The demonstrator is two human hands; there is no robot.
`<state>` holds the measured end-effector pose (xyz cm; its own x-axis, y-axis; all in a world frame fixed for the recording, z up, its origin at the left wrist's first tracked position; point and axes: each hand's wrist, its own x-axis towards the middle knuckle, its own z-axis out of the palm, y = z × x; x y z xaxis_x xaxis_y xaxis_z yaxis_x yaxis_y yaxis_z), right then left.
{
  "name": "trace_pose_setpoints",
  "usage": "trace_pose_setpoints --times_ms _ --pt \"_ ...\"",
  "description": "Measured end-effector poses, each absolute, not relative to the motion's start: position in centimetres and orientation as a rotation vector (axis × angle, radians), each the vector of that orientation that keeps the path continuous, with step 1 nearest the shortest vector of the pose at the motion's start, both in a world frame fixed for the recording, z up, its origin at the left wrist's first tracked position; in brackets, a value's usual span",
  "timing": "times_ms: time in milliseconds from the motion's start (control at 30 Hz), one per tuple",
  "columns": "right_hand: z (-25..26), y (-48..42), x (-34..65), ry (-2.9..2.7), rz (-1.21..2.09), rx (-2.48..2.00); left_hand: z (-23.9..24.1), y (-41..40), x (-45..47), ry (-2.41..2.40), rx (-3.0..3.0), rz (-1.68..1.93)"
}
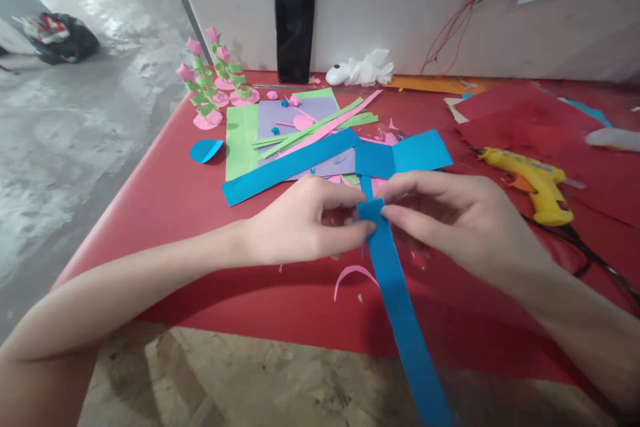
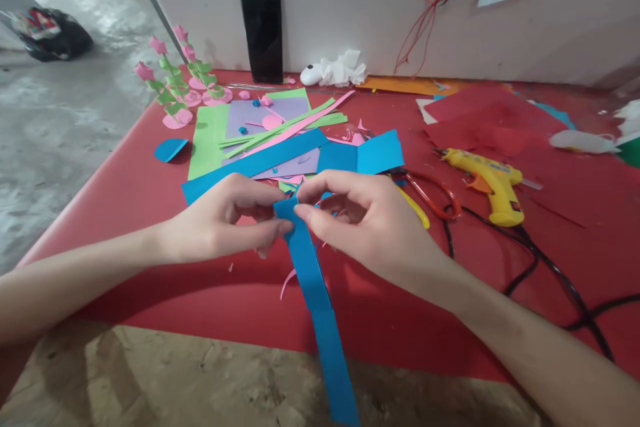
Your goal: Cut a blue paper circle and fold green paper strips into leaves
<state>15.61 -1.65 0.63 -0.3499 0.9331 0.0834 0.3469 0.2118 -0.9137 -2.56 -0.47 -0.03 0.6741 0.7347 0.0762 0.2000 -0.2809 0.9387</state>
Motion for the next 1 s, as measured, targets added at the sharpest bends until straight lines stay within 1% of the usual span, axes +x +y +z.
trace_pose_setpoints --times_ms 133,367,533,633,1000 --pt "0.7 -2.1 15.6 -1.851 1.058 -1.158 -0.3 -0.8 -2.4 0.695 1.961 0.697" --pt "0.6 -2.8 15.5 -1.663 1.136 -1.159 0.0 -0.9 -2.7 0.547 2.237 0.861" --pt "0.7 -3.3 14.9 -1.648 1.033 -1.191 0.1 -1.0 -2.9 0.447 2.295 0.868" --pt "0.5 -3.5 14.8 -1.638 1.038 -1.188 0.0 -1.1 -2.7 0.469 2.295 0.864" --pt "0.3 -3.8 15.2 -1.750 0.886 -1.166 -0.4 -1.6 -2.5 0.548 2.411 0.865"
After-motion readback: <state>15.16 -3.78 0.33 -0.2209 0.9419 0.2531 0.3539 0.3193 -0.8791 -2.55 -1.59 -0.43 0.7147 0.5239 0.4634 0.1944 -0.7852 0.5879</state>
